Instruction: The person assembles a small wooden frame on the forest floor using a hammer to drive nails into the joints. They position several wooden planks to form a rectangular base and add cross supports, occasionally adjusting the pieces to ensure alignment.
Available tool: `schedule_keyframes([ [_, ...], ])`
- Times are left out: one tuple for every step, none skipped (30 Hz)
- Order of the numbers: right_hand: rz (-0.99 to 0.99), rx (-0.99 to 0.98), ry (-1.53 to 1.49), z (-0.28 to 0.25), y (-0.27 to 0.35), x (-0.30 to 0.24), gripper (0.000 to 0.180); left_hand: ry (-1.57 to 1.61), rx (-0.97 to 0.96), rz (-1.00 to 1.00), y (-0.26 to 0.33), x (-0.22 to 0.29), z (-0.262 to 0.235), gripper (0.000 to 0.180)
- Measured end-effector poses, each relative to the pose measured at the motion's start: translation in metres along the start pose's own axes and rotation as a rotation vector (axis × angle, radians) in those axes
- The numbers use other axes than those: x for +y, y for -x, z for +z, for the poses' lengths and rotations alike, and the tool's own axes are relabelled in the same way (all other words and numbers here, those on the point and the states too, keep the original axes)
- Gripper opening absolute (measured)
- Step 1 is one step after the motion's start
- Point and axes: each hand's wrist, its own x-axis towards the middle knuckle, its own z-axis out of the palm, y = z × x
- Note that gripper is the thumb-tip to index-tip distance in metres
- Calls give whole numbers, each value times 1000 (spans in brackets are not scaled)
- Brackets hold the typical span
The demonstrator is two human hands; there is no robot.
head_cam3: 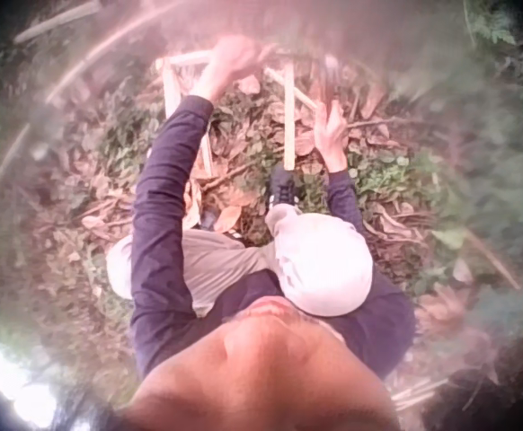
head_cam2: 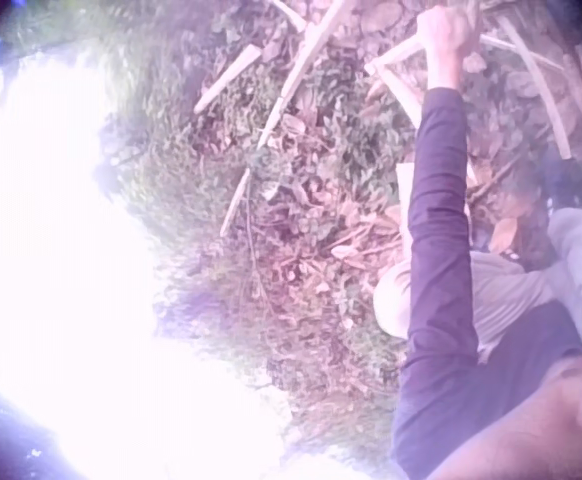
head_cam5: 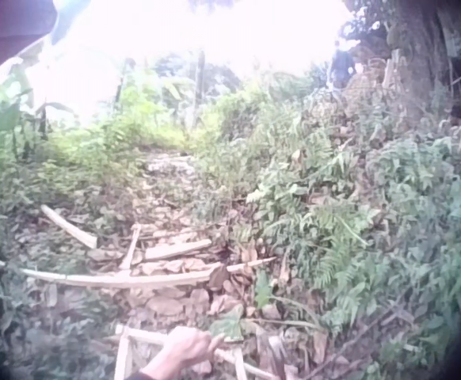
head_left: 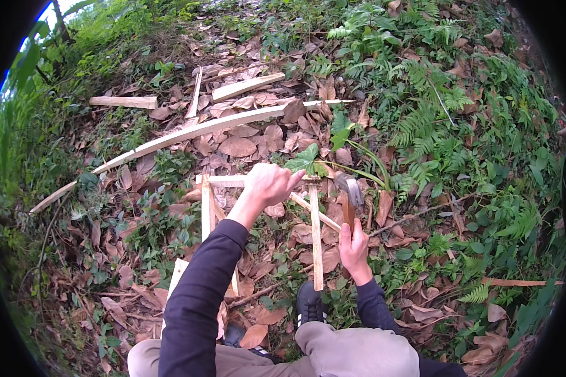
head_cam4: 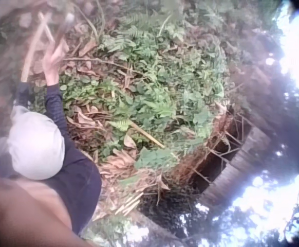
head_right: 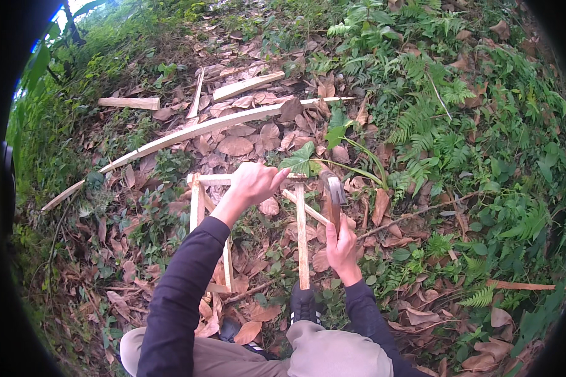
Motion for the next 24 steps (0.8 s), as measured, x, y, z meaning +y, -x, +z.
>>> schedule_keyframes([
  [-38, -30, 3, -2, -2, -3, 40, -2, -17, -16, -1, -2, 2, 68],
  [-74, -59, 14, -5, -4, -7, 39, 3, -32, -28, -4, -2, 4, 69],
  [-111, -88, 25, -8, -7, -11, 38, 9, -47, -40, -6, -1, 6, 69],
  [-56, -195, 78, -14, -8, -11, 35, -14, -61, -51, -7, -1, 12, 72],
  [-95, -188, 75, -14, -10, -11, 32, 5, -53, -28, -7, 2, 14, 73],
  [-115, -171, 93, -15, -11, -13, 31, 10, -38, 9, -6, 5, 16, 73],
  [-135, -154, 110, -16, -12, -14, 31, 14, -22, 45, -6, 6, 18, 74],
  [-132, -154, 110, -19, -14, -15, 30, 7, -36, 50, -8, 5, 19, 73],
  [-129, -155, 110, -22, -16, -16, 30, 16, -36, 39, -11, 1, 18, 73],
  [-125, -155, 108, -25, -19, -17, 30, 24, -35, 28, -14, -3, 17, 73],
  [-119, -162, 119, -27, -20, -19, 28, 31, -43, 20, -15, -8, 13, 72],
  [-113, -169, 130, -31, -22, -24, 27, 74, -24, 13, -15, -14, 9, 71],
  [-106, -176, 139, -33, -24, -26, 25, 78, -17, 12, -15, -19, 5, 71],
  [-119, -177, 137, -34, -25, -25, 24, 82, -15, 11, -13, -23, 1, 71],
  [-111, -191, 137, -33, -27, -27, 24, 86, -13, 11, -12, -27, -4, 71],
  [-103, -205, 137, -32, -28, -30, 24, 95, -22, -6, -11, -32, -8, 72],
  [-92, -218, 148, -33, -30, -32, 25, 89, -17, 14, -13, -34, -9, 73],
  [-153, -231, 158, -33, -34, -32, 24, 82, -12, 34, -15, -37, -9, 74],
  [-154, -252, 192, -32, -38, -35, 23, 75, -7, 54, -17, -39, -9, 74],
  [-156, -279, 223, -30, -41, -37, 22, 91, -20, 55, -17, -41, -9, 76],
  [-158, -306, 255, -29, -44, -39, 22, 99, -27, 49, -18, -43, -10, 76],
  [-204, -304, 281, -26, -48, -38, 21, 107, -33, 43, -18, -44, -10, 76],
  [-252, -303, 307, -24, -53, -37, 21, 117, -38, 36, -18, -46, -10, 77],
  [-299, -302, 333, -22, -57, -37, 21, 125, -34, 37, -18, -46, -10, 75],
])
